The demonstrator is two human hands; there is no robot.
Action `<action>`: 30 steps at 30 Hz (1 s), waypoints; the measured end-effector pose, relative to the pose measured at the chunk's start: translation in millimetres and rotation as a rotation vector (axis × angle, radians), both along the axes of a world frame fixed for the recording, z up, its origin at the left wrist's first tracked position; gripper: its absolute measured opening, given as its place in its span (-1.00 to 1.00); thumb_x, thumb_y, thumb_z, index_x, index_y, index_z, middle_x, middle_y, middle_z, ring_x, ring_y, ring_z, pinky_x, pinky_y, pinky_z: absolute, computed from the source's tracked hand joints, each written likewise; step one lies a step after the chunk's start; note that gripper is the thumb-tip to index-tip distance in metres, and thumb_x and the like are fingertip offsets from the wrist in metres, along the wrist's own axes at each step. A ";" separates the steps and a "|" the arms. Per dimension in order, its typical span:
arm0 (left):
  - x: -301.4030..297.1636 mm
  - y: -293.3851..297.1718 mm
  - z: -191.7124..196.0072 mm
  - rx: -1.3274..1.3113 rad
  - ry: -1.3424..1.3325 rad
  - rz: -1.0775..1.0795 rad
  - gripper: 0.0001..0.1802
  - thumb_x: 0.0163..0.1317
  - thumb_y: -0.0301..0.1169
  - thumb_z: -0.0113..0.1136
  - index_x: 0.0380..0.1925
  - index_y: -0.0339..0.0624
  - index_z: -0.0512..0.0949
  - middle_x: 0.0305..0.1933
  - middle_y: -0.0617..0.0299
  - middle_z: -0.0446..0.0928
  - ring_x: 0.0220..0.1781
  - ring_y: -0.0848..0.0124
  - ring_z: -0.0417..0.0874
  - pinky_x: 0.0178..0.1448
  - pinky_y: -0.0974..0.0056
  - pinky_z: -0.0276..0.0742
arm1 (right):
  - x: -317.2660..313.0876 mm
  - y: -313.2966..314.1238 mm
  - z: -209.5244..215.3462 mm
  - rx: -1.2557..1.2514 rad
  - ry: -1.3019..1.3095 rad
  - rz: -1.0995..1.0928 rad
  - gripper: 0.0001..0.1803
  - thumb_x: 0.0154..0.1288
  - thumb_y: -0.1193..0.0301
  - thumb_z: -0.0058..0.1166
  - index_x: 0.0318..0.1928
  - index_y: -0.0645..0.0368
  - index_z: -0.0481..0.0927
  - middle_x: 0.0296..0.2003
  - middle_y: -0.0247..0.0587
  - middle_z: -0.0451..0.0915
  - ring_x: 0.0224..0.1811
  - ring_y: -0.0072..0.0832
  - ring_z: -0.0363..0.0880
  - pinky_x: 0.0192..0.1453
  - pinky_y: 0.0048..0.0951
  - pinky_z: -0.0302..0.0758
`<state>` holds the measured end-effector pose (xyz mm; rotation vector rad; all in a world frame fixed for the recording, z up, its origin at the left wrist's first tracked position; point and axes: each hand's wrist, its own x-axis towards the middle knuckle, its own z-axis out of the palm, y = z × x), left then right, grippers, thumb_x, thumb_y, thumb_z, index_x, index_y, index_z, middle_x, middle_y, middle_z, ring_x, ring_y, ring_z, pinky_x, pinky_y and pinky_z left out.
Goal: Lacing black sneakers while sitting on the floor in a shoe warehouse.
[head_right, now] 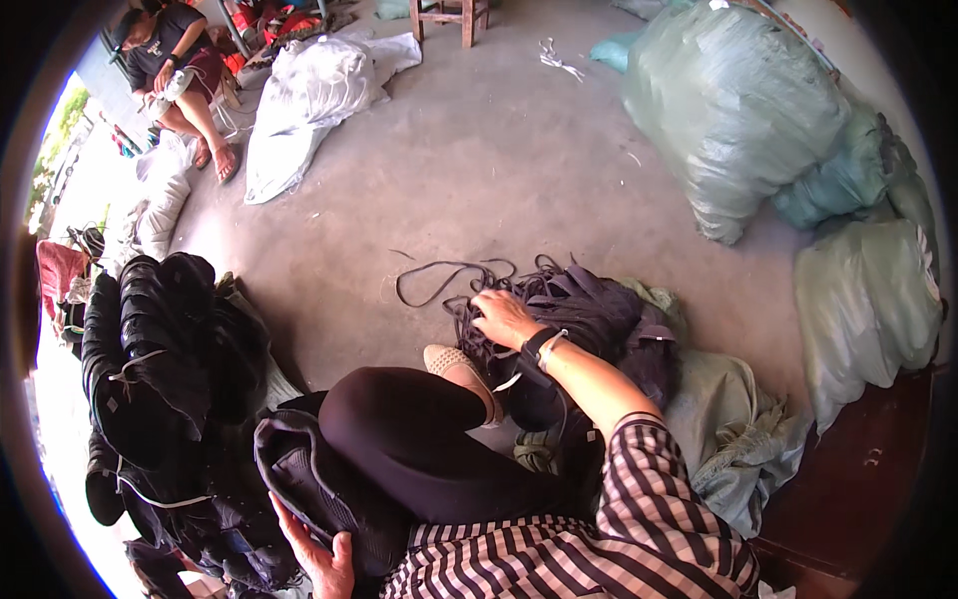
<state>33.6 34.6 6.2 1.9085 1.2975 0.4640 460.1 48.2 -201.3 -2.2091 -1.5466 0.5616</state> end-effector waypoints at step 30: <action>-22.5 -14.4 -13.2 -0.194 -0.013 0.149 0.21 0.11 0.21 0.09 0.36 -0.32 -0.43 0.46 -0.19 -0.37 0.49 0.03 -0.26 0.48 0.01 -0.26 | 56.5 -26.0 -100.5 0.358 0.951 -0.813 -0.55 -0.06 0.38 0.24 -0.07 0.21 0.54 -0.20 -0.19 0.64 -0.15 -0.25 0.60 -0.01 -0.26 0.49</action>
